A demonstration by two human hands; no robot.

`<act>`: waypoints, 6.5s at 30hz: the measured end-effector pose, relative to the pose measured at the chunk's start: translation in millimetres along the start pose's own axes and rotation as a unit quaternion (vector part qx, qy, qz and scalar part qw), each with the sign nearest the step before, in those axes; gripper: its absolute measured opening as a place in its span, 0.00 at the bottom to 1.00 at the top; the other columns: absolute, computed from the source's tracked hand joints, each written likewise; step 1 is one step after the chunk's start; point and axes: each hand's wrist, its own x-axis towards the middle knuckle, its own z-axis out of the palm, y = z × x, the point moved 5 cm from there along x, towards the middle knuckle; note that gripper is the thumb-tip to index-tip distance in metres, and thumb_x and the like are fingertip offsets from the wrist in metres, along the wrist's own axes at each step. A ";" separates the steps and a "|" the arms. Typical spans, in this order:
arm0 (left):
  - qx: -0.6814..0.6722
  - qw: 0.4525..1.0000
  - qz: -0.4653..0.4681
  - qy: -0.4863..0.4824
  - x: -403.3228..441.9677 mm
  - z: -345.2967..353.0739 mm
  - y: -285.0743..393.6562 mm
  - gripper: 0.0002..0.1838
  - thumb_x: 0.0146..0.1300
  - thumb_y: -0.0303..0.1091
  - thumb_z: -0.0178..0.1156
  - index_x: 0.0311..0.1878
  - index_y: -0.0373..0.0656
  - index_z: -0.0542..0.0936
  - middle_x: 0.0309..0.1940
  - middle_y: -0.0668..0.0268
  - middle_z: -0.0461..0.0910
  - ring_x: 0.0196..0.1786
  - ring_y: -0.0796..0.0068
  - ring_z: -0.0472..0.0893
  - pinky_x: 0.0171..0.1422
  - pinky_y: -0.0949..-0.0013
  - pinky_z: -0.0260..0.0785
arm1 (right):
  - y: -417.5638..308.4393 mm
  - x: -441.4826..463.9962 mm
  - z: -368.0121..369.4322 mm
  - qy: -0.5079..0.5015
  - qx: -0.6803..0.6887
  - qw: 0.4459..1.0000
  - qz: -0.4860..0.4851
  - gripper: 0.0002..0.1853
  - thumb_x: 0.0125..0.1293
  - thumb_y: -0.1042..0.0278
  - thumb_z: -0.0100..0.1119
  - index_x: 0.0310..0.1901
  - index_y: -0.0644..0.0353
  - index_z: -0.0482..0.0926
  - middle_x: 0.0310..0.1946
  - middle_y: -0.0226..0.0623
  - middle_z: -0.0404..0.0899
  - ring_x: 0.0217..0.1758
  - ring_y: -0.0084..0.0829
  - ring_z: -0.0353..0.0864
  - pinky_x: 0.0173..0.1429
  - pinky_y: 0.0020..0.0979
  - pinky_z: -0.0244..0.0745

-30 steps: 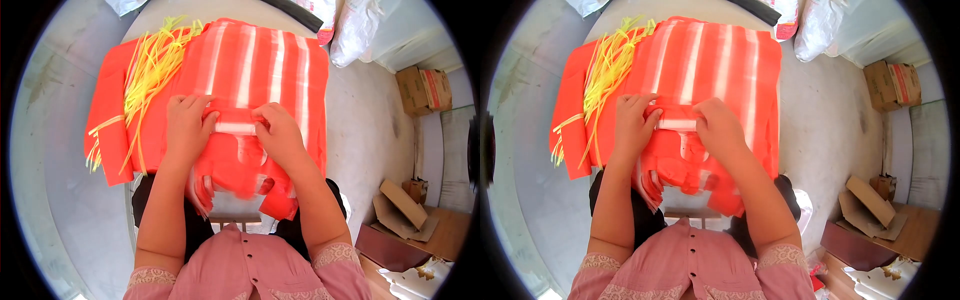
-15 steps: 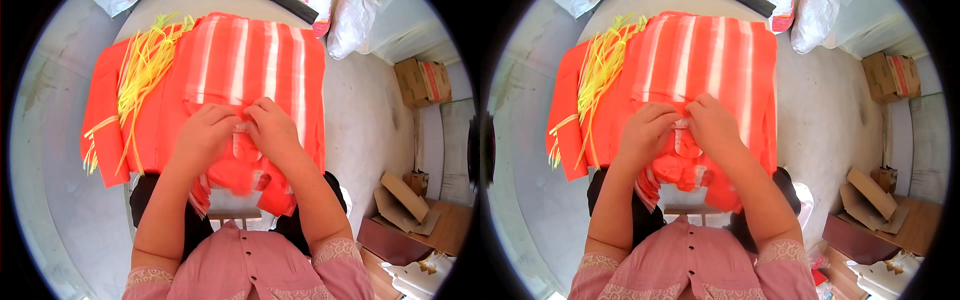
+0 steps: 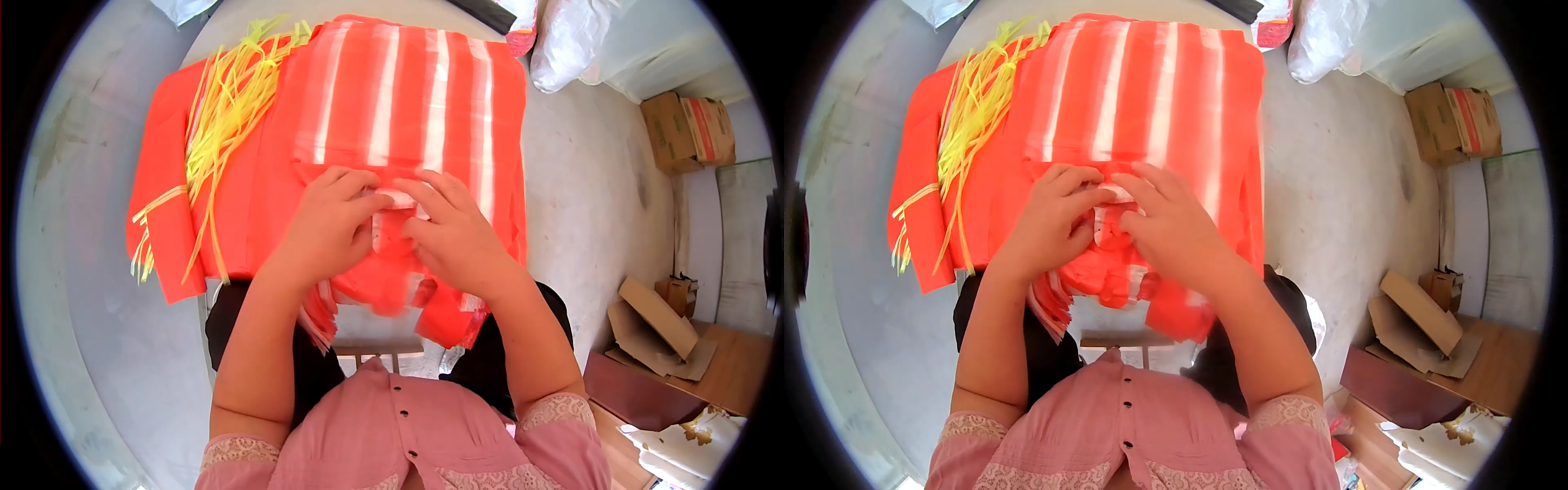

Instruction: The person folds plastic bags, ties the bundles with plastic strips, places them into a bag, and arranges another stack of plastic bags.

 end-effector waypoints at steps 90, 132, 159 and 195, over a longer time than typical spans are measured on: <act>-0.002 0.995 -0.067 0.069 3.5 6.0 14.5 0.23 0.54 0.17 0.65 0.54 0.44 0.83 0.49 0.58 0.82 0.48 0.54 0.84 0.48 0.57 0.80 | 43.7 41.3 21.8 0.030 0.154 0.971 0.178 0.23 0.71 0.78 0.57 0.67 0.55 0.79 0.52 0.44 0.86 0.52 0.46 0.86 0.53 0.45 0.83; 0.024 0.995 -0.052 0.084 10.6 10.3 9.0 0.10 0.57 0.26 0.73 0.43 0.39 0.88 0.40 0.62 0.80 0.42 0.58 0.82 0.45 0.58 0.77 | 43.5 28.8 13.6 0.104 0.115 0.975 0.162 0.10 0.66 0.76 0.67 0.49 0.57 0.87 0.40 0.37 0.89 0.47 0.42 0.85 0.51 0.44 0.81; 0.101 0.993 -0.031 0.059 10.3 -0.8 2.3 0.25 0.52 0.29 0.75 0.56 0.44 0.86 0.53 0.59 0.83 0.57 0.53 0.80 0.62 0.54 0.74 | 23.4 11.6 3.1 0.015 -0.095 0.995 -0.012 0.22 0.65 0.76 0.61 0.61 0.68 0.80 0.64 0.46 0.82 0.70 0.45 0.80 0.72 0.40 0.79; -0.045 0.951 -0.305 0.028 -34.3 -36.6 -26.0 0.11 0.71 0.33 0.65 0.40 0.35 0.76 0.25 0.53 0.72 0.29 0.57 0.75 0.37 0.59 0.69 | 79.6 -40.4 -45.9 -0.101 0.321 0.865 0.373 0.23 0.72 0.68 0.64 0.67 0.58 0.74 0.37 0.25 0.79 0.40 0.19 0.76 0.42 0.31 0.79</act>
